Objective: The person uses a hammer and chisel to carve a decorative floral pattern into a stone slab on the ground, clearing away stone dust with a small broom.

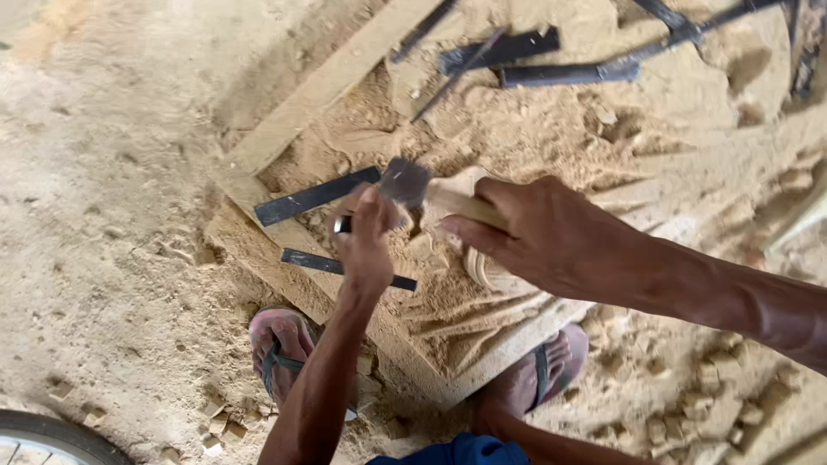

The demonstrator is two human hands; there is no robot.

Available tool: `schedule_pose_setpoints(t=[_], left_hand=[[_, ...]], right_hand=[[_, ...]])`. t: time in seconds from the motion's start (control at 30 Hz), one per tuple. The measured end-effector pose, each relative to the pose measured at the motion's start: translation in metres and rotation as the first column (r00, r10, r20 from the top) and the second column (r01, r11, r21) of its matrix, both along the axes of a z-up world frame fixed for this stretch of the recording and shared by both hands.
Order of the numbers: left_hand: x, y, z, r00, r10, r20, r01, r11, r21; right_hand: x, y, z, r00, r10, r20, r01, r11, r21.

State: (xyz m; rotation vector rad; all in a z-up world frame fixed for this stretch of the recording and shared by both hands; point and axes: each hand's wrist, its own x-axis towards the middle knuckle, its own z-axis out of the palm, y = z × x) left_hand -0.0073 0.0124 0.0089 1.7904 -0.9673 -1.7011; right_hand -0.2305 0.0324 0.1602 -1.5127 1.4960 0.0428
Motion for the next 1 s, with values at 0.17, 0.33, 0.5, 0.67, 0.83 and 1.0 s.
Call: schedule_pose_setpoints(t=[0.17, 0.33, 0.5, 0.67, 0.83, 1.0], left_hand=[[-0.011, -0.003, 0.063, 0.879, -0.447, -0.165, 0.297, 0.785, -0.544], [0.001, -0.025, 0.116, 0.745, -0.664, 0.071, 0.616, 0.643, -0.455], [0.033, -0.051, 0.187, 0.396, -0.861, 0.319, 0.915, 0.399, -0.059], [0.060, -0.047, 0.250, -0.275, -0.809, 0.520, 0.722, 0.183, 0.667], [0.095, -0.014, 0.247, -0.453, -0.850, 0.271, 0.366, 0.100, 0.925], [0.082, -0.007, 0.226, -0.350, -0.878, 0.328, 0.525, 0.106, 0.845]], right_hand=[[-0.049, 0.054, -0.028, 0.960, -0.277, -0.033, 0.273, 0.958, -0.085], [-0.061, 0.117, -0.041, 0.763, -0.646, -0.032, 0.611, 0.704, 0.362], [-0.072, 0.161, -0.085, 0.740, -0.664, 0.108, 0.595, 0.720, 0.358], [-0.071, 0.184, -0.110, 0.918, -0.397, 0.005, 0.371, 0.861, 0.347], [-0.067, 0.220, -0.132, 0.891, -0.442, 0.101, 0.397, 0.868, 0.298], [-0.069, 0.220, -0.115, 0.843, -0.533, -0.065, 0.521, 0.782, 0.342]])
